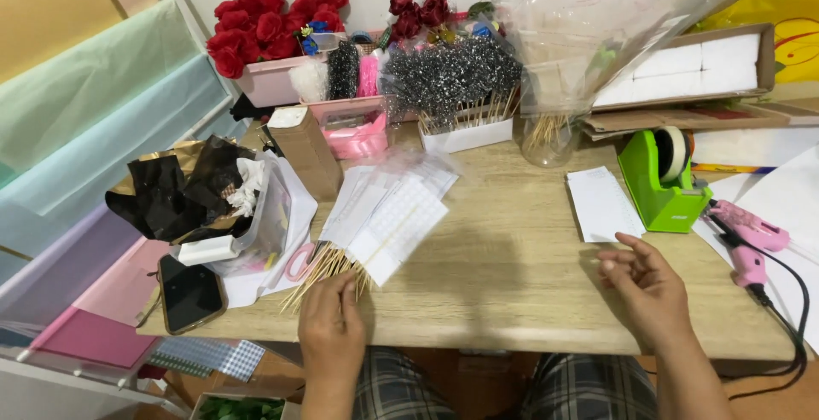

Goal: The person inserts wooden sticks into small clear plastic sleeves and places white paper labels inside the sleeves. They repeat this process for several sticks, then gather the completed items and place them into a glass jar on the table.

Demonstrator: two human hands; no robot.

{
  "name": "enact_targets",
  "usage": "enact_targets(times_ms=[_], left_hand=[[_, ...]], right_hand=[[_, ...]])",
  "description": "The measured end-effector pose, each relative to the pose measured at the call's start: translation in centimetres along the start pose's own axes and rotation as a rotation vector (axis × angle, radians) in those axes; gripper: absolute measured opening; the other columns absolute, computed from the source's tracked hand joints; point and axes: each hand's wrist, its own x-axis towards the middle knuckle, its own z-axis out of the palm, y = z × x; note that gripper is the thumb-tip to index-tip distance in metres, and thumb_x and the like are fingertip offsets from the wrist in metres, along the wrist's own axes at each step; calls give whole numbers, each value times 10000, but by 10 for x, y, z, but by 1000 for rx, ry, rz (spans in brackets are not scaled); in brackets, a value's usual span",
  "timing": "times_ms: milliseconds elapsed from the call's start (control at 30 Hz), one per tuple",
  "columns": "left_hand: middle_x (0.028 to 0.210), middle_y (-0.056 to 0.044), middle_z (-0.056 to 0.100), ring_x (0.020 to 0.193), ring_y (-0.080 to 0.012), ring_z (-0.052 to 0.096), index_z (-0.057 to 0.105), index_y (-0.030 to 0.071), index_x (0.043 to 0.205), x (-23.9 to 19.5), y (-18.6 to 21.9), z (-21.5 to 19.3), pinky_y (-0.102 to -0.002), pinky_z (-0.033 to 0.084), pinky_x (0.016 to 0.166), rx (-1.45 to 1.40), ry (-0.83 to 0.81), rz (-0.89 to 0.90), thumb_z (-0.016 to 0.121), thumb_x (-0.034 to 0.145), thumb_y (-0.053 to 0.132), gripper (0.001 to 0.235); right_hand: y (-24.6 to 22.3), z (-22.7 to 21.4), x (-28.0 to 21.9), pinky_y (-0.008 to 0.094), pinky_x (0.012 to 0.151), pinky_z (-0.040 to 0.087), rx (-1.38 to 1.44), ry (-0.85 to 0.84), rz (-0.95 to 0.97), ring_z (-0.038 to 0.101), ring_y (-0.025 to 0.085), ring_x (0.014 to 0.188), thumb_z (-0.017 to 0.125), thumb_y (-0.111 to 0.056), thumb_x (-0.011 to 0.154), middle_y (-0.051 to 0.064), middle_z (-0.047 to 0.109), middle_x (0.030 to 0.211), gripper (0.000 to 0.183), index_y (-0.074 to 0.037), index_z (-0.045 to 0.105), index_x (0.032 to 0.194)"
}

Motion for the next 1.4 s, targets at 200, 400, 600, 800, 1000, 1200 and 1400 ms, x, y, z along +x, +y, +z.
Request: enact_targets(times_ms=[200, 400, 600, 800, 1000, 1200, 1400], left_hand=[[963, -108, 691, 897, -282, 642, 703, 31, 1118, 27, -49, 20, -412, 551, 761, 187, 78, -21, 635, 931, -42, 212], [1041, -143, 714, 963, -336, 646, 669, 37, 1194, 34, -83, 48, -472, 496, 839, 336, -74, -114, 640, 927, 104, 277], [1585, -141, 349, 1457, -356, 336, 177, 202, 1593, 60, -39, 13, -603, 170, 1184, 494, -594, -715, 383, 758, 900, 1107], [1574, -174, 335, 1451, -391, 328, -8, 251, 1637, 72, -25, 11, -587, 216, 1189, 580, -841, -672, 302, 651, 1005, 1280], [1636, -160, 208, 1512, -345, 226, -106, 263, 1630, 89, -17, 17, -576, 146, 1229, 550, -986, -634, 432, 764, 900, 1201], [1603, -131, 285, 1418, -372, 365, -63, 252, 1637, 96, -26, 26, -524, 357, 1136, 577, -1016, -578, 492, 893, 643, 1006], [1602, -208, 233, 1474, -413, 226, -117, 252, 1632, 83, -31, 48, -548, 205, 1189, 559, -985, -502, 382, 853, 791, 1070]], right_hand=[[26, -4, 9, 395, 890, 570, 14, -42, -32, 629, 247, 1019, 613, 84, 920, 228, 689, 1065, 455, 29, 587, 1372], [33, -9, 9, 359, 945, 543, -33, -54, -46, 647, 228, 1028, 636, 67, 898, 227, 720, 1071, 480, 18, 587, 1374], [29, -7, 6, 303, 980, 469, -150, -56, -76, 650, 191, 1011, 666, 16, 889, 182, 749, 1044, 498, -6, 607, 1382], [14, -1, 2, 305, 983, 460, -175, -50, -27, 650, 206, 1010, 675, 35, 880, 193, 749, 1041, 510, -15, 621, 1384], [29, -8, 8, 305, 974, 468, -165, -70, -57, 656, 205, 1007, 679, 36, 868, 194, 751, 1036, 525, -12, 610, 1386], [26, -7, 7, 295, 980, 472, -177, -64, -75, 661, 196, 974, 698, -4, 862, 180, 744, 1014, 515, -10, 626, 1372], [28, -7, 7, 309, 960, 477, -137, -76, -61, 655, 204, 1001, 682, 12, 869, 195, 742, 1024, 520, -5, 613, 1384]])
